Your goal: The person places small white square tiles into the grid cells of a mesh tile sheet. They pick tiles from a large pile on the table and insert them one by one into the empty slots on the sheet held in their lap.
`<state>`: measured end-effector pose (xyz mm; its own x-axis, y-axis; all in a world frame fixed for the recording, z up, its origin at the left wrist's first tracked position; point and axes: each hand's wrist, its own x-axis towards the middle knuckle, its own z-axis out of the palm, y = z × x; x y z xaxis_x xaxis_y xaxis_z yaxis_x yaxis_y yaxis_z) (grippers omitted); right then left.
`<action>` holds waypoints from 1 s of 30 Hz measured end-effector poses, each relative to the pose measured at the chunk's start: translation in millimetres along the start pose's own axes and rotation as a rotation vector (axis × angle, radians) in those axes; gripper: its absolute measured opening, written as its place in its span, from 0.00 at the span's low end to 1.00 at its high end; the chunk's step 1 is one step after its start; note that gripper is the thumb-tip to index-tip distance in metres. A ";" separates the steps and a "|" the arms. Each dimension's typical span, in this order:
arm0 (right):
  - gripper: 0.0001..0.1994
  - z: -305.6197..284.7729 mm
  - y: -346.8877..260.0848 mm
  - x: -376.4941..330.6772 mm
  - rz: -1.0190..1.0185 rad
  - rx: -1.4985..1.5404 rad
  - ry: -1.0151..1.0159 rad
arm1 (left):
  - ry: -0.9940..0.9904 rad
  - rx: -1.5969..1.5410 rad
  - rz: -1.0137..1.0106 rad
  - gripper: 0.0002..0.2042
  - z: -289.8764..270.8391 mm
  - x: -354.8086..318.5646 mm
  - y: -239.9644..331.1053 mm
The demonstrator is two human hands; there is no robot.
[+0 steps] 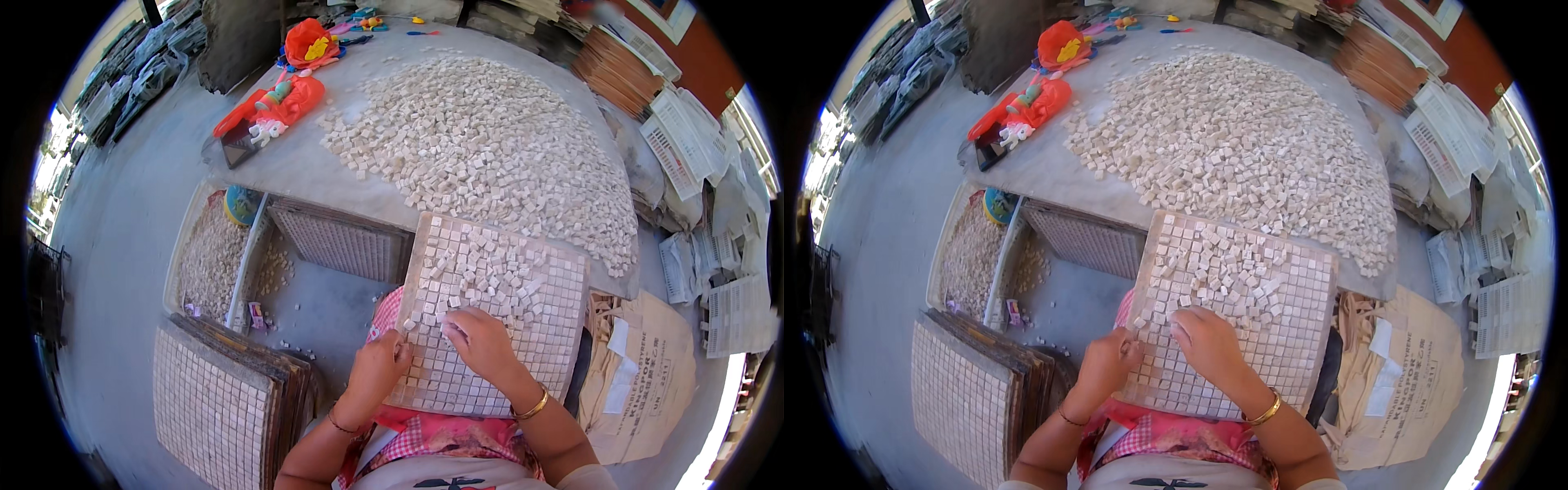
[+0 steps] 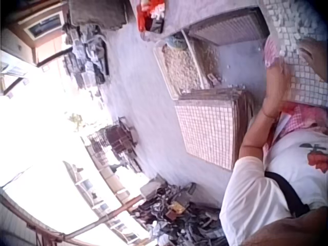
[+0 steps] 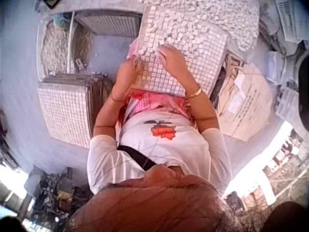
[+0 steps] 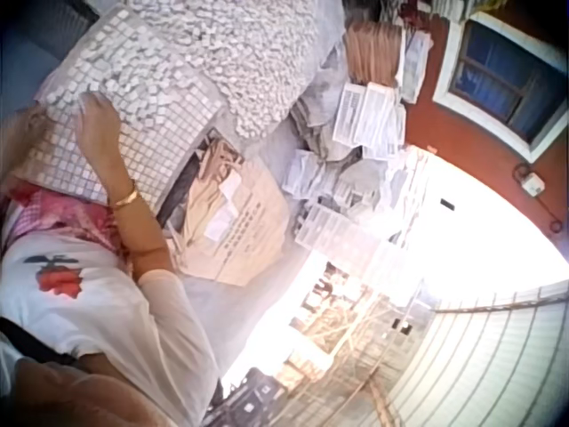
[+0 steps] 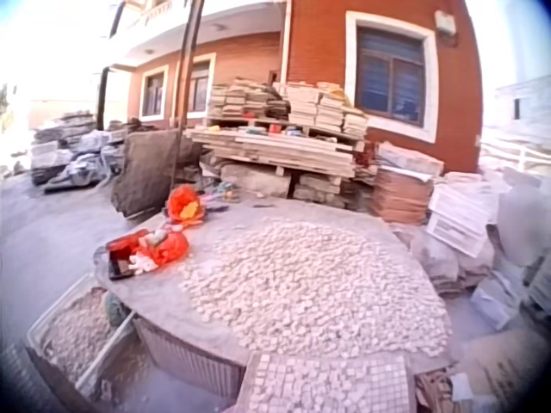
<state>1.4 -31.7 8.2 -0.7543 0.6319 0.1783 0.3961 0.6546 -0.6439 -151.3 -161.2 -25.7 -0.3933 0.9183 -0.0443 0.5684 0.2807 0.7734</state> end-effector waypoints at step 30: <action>0.07 23.1 -22.5 -12.3 -0.052 -0.005 -0.132 | -0.019 0.118 0.160 0.10 -9.9 29.6 -2.2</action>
<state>-10.3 -63.8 3.2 -0.8360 0.5371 0.1123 0.3568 0.6876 -0.6324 -171.4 -137.4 -22.4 -0.2782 0.9586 0.0601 0.7036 0.1608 0.6922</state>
